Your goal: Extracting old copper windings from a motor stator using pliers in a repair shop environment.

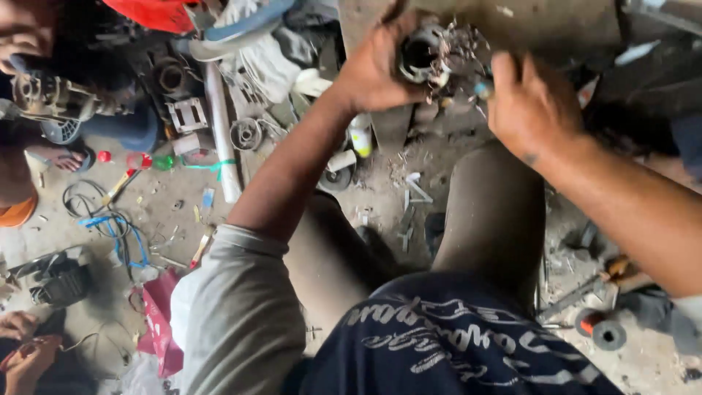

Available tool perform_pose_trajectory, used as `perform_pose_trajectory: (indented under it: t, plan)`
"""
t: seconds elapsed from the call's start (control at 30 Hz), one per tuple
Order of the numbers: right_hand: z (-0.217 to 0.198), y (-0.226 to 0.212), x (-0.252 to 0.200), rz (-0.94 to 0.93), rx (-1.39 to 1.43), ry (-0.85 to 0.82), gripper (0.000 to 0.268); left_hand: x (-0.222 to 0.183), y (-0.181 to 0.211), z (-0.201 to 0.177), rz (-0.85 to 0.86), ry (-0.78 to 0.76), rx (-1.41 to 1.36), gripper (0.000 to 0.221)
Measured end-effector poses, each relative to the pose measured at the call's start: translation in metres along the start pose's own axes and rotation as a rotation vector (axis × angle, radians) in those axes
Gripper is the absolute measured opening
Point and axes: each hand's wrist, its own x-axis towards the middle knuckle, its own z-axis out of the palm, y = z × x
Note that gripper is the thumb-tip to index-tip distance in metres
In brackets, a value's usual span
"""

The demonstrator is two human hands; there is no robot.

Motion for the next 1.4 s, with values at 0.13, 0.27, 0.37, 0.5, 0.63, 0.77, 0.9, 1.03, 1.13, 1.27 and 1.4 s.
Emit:
perform_pose_trajectory:
  t: [0.13, 0.27, 0.37, 0.5, 0.63, 0.77, 0.9, 1.03, 1.13, 1.27, 1.4]
  plan:
    - [0.011, -0.015, -0.007, 0.025, 0.093, 0.221, 0.041, -0.005, -0.003, 0.008, -0.054, 0.04, 0.135, 0.092]
    - [0.017, -0.031, 0.004, 0.082, 0.227, 0.284, 0.042, 0.002, -0.016, 0.008, -0.08, 0.084, 0.16, 0.104]
    - [0.015, -0.031, -0.011, 0.102, 0.3, 0.313, 0.045, -0.002, -0.015, 0.015, -0.092, 0.08, 0.17, 0.102]
    - [-0.014, -0.005, -0.001, 0.049, 0.631, -0.106, 0.036, -0.005, -0.012, 0.007, 0.061, 0.091, 0.277, 0.096]
    - [-0.03, 0.031, 0.003, 0.08, 1.243, -0.744, 0.038, -0.008, 0.007, 0.002, 0.197, -0.003, 0.234, 0.086]
    - [-0.041, 0.036, 0.015, 0.327, 1.645, -1.042, 0.041, -0.009, 0.004, 0.005, 0.185, -0.019, 0.24, 0.093]
    - [-0.04, 0.022, 0.008, 0.273, 1.825, -1.048, 0.027, -0.005, -0.001, 0.005, 0.179, 0.022, 0.171, 0.09]
    - [-0.064, -0.017, 0.0, 0.267, 1.251, -0.571, 0.016, -0.005, -0.012, 0.012, 0.059, 0.018, 0.127, 0.091]
    - [-0.062, -0.026, -0.01, 0.212, 0.746, -0.331, 0.02, -0.003, -0.007, 0.012, 0.059, 0.025, 0.067, 0.086]
    - [-0.021, -0.025, -0.018, 0.1, 0.473, -0.054, 0.032, 0.003, -0.017, 0.013, 0.111, 0.034, -0.003, 0.084]
    - [0.015, -0.025, -0.016, 0.073, 0.381, 0.196, 0.03, 0.005, -0.019, 0.013, 0.124, 0.099, -0.044, 0.078]
